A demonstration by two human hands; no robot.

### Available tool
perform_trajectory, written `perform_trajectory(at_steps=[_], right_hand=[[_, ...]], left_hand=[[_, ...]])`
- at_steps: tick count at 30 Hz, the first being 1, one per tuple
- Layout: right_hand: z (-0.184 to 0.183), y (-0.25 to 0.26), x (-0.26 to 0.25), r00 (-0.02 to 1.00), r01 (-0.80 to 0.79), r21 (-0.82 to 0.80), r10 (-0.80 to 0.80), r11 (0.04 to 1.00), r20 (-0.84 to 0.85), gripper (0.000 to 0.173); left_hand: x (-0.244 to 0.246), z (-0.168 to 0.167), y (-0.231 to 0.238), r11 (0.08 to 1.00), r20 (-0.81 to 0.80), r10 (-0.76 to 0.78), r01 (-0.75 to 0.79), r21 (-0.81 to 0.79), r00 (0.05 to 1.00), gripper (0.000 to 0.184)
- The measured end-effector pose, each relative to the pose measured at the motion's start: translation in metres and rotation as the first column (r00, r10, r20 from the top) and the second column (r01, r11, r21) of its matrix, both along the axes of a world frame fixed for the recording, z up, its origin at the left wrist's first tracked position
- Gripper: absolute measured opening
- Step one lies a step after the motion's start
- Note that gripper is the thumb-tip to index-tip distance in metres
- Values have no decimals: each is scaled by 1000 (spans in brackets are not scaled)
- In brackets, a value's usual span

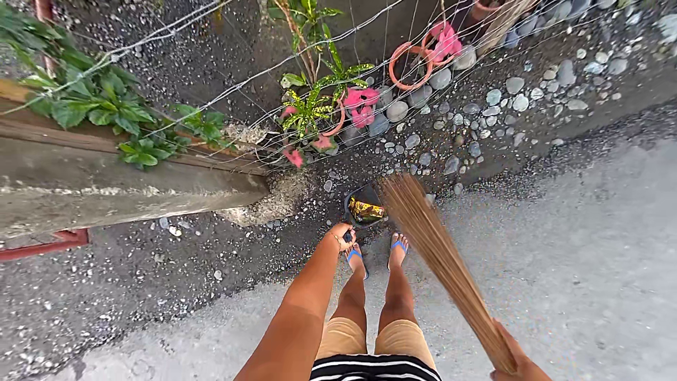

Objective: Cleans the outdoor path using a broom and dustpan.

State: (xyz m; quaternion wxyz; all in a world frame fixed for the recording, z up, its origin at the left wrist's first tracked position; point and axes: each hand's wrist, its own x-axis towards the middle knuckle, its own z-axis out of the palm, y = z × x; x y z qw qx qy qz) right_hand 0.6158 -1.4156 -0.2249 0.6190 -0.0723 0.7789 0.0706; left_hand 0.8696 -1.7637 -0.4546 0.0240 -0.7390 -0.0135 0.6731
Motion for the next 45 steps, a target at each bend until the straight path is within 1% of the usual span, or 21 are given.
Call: perform_trajectory(at_steps=[2, 5, 7, 9, 12, 14, 16, 18, 21, 23, 25, 26, 28, 29, 31, 33, 35, 38, 41, 43, 45], right_hand=[[-13, 1, -12, 996, 58, -31, -60, 998, -59, 116], [-74, -7, -7, 975, 163, -81, -173, 983, -141, 120], [-116, -30, 23, 968, 215, -91, -225, 972, -111, 117], [-138, -53, 67, 971, 236, -68, -237, 969, -3, 116], [-140, -59, 121, 968, 128, -20, -121, 992, 221, 117], [-120, -50, 135, 959, 41, 8, -42, 999, 279, 117], [-81, -43, 125, 965, -5, 14, 1, 1000, 261, 117], [-40, -36, 102, 980, 13, -7, -11, 1000, 199, 117], [-7, -23, 69, 990, 97, -40, -92, 994, 109, 116], [-20, -20, 55, 994, 110, -49, -109, 993, 27, 116], [-62, -29, 52, 991, 104, -61, -109, 993, -81, 117], [-87, -39, 53, 990, 86, -52, -92, 995, -111, 117], [-130, -62, 62, 997, 20, -2, -20, 1000, -80, 116], [-141, -72, 69, 998, -46, 30, 47, 999, -30, 116], [-146, -78, 90, 977, -189, 59, 182, 980, 111, 116], [-133, -65, 109, 951, -220, 47, 204, 974, 232, 115], [-104, -47, 111, 950, -143, 34, 127, 989, 283, 116], [-43, -25, 95, 975, -18, -10, 20, 1000, 222, 116], [23, -17, 83, 977, 97, -18, -92, 995, 192, 114], [51, -12, 82, 947, 274, -77, -254, 959, 199, 101], [63, -4, 85, 842, 516, -122, -475, 848, 258, 70]], left_hand=[[18, 6, 0, 999, 10, -35, 35, 8, 999, 9], [38, 13, -2, 996, 38, -90, 90, 11, 995, 5], [39, 12, 1, 990, 60, -141, 141, 6, 988, 2], [30, 6, 6, 984, 82, -178, 178, 3, 981, 3], [16, 0, 0, 978, 90, -205, 206, -5, 975, 11], [17, 1, -11, 983, 85, -182, 183, -8, 980, 12], [26, 1, -19, 988, 78, -151, 152, -5, 985, 8], [40, 0, -22, 991, 72, -136, 137, -1, 988, 6], [58, -4, -16, 991, 69, -132, 133, -9, 989, 7], [65, -5, -9, 994, 62, -108, 109, -7, 992, 6], [70, -7, -2, 996, 61, -87, 88, -5, 994, 1], [71, -8, 0, 997, 59, -77, 77, -6, 995, 3], [73, -8, 3, 998, 56, -64, 64, -4, 996, 4], [74, -8, 2, 999, 55, -54, 55, -2, 997, 4], [74, -7, -2, 999, 52, -38, 38, -3, 998, 4], [78, -6, -4, 1000, 52, -23, 23, -5, 998, 3], [81, -3, 0, 1000, 49, -25, 25, -10, 998, 3], [84, 13, 10, 999, 30, 36, -35, -20, 999, 3], [103, 39, 23, 983, -16, 179, -179, -39, 984, 5], [121, 63, 26, 952, -91, 295, -301, -59, 951, 8], [141, 87, 33, 912, -175, 396, -409, -43, 901, 14]])
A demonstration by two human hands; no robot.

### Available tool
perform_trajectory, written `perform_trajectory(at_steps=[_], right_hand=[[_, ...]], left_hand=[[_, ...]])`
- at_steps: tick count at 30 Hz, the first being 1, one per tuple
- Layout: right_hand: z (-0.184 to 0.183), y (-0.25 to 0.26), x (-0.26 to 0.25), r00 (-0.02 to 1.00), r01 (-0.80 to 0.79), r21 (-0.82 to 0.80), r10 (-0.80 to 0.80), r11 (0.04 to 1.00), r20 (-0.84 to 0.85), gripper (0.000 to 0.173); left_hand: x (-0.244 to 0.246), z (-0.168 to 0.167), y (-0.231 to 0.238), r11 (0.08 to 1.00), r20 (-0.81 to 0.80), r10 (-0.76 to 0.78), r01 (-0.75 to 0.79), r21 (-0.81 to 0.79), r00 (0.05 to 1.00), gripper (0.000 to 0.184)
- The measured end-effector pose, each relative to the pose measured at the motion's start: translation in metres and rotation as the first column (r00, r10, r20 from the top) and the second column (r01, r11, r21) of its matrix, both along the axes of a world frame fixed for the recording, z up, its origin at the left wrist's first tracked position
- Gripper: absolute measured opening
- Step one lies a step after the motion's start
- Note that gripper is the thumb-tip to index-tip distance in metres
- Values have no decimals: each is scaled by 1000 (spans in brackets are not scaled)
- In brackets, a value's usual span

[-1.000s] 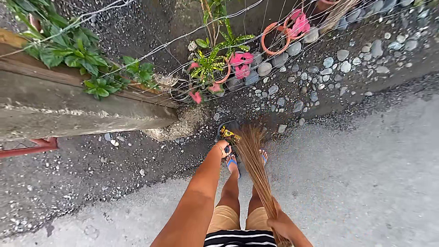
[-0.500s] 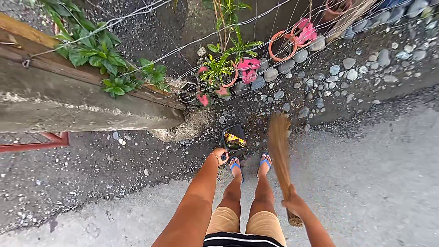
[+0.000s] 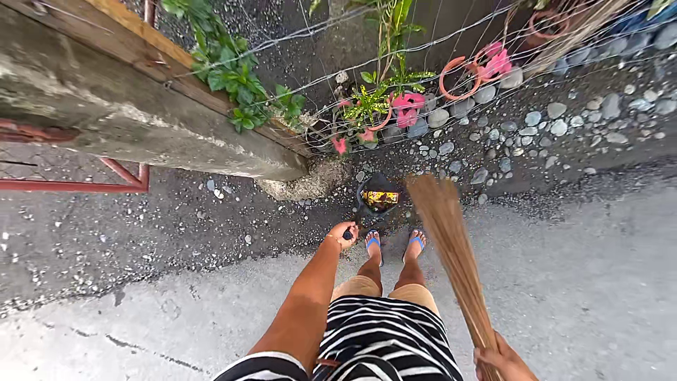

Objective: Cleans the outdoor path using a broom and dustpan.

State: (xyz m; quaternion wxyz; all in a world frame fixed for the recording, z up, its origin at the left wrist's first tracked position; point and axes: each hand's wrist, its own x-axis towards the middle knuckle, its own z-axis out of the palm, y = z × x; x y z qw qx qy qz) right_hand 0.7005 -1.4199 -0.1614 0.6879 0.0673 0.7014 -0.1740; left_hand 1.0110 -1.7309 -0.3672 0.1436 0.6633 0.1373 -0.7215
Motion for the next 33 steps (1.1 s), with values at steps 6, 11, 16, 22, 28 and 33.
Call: perform_trajectory(at_steps=[6, 11, 16, 22, 28, 33], right_hand=[[-46, -9, 16, 859, 459, -20, -438, 888, 264, 29], [-75, -55, 61, 784, 247, 85, -251, 965, 567, 34], [-113, -122, 129, 723, 6, 70, -53, 997, 688, 34], [-213, -176, 132, 887, 173, 83, -192, 981, 419, 23], [-195, -148, 57, 785, 570, -77, -514, 818, 345, 34], [-98, -124, 113, 862, 270, 63, -271, 961, 428, 23]], left_hand=[[53, 113, 21, 960, -254, 273, -278, 17, 928, 25], [89, 205, 36, 921, -389, 365, -389, 19, 846, 29], [126, 230, 40, 927, -479, 312, -372, -34, 821, 33], [154, 224, 57, 892, -394, 386, -447, -71, 834, 32], [203, 216, 100, 838, -357, 488, -542, -66, 797, 32], [219, 228, 135, 777, -335, 563, -622, -94, 755, 37]])
